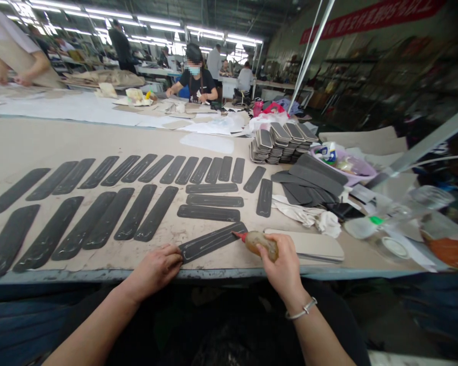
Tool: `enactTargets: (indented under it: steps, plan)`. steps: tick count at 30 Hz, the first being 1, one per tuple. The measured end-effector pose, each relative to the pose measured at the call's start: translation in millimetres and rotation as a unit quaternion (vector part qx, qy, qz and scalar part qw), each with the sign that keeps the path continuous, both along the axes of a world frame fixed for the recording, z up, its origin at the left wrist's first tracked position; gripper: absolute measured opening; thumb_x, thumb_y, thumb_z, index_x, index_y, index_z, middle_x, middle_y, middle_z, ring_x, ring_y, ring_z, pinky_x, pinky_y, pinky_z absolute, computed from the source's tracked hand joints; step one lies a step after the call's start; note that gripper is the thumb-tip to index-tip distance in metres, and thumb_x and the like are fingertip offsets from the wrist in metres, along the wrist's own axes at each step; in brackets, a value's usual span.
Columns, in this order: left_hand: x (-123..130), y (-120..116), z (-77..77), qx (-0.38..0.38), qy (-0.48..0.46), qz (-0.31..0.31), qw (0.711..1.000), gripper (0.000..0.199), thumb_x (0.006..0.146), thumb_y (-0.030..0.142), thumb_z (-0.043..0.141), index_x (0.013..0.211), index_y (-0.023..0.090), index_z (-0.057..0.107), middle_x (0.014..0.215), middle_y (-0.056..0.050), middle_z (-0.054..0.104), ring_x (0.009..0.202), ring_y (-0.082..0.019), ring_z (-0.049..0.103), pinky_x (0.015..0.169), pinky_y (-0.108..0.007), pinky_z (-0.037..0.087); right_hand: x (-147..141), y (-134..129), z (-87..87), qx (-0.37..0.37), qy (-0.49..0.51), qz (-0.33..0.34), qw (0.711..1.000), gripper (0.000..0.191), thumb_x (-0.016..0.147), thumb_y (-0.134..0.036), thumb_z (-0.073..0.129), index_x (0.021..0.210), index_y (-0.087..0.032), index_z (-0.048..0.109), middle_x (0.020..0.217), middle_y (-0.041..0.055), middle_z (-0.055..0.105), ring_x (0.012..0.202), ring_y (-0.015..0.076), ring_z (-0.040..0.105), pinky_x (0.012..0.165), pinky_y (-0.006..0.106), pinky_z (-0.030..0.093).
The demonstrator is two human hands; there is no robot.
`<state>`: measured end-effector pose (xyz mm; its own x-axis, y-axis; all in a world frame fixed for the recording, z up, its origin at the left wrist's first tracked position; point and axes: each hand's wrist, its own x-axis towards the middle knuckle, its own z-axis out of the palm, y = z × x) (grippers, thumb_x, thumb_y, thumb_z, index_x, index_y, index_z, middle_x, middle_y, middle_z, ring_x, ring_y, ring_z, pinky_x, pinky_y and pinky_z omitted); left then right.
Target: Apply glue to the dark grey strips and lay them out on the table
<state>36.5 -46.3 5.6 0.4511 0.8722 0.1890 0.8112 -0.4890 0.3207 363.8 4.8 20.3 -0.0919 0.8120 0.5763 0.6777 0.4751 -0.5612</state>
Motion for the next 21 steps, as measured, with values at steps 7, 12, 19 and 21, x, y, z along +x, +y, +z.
enactTargets:
  steps: [7,12,19,21]
  plan:
    - [-3,1,-2.6,-0.007,0.019,-0.002,1.0,0.023,0.089,0.023,0.044,0.085,0.018,0.066,0.091,-0.007,0.062,0.084,-0.016,0.059,0.077,-0.028,0.048,-1,-10,9.2,-0.04,0.0,0.052,0.998,0.015,0.082,-0.025,0.058,0.095,-0.02,0.051,0.092,0.006,0.053,0.087,0.0211,0.052,0.077,0.037,0.047]
    - [-6,1,-1.6,-0.025,0.021,-0.005,0.999,0.023,0.09,0.024,0.044,0.088,0.019,0.066,0.095,-0.006,0.062,0.086,-0.015,0.059,0.079,-0.027,0.047,6,-5,6.7,-0.042,-0.012,0.028,0.999,0.017,0.082,-0.024,0.058,0.097,-0.02,0.051,0.093,0.0058,0.053,0.089,0.0214,0.052,0.078,0.038,0.046]
    - [-4,2,-2.2,-0.017,0.029,-0.01,0.999,0.022,0.09,0.024,0.043,0.088,0.018,0.065,0.091,-0.006,0.062,0.082,-0.015,0.059,0.077,-0.027,0.048,28,9,6.1,-0.006,-0.015,-0.066,0.998,0.021,0.081,-0.029,0.06,0.098,-0.02,0.052,0.093,0.0055,0.054,0.089,0.0221,0.052,0.081,0.039,0.045]
    - [-3,2,-1.9,-0.013,0.031,-0.009,0.999,0.022,0.09,0.024,0.043,0.087,0.017,0.064,0.09,-0.006,0.062,0.081,-0.015,0.059,0.076,-0.027,0.047,26,12,5.1,-0.001,-0.008,-0.075,0.997,0.021,0.081,-0.03,0.059,0.099,-0.019,0.052,0.093,0.0055,0.054,0.089,0.0219,0.052,0.081,0.039,0.045]
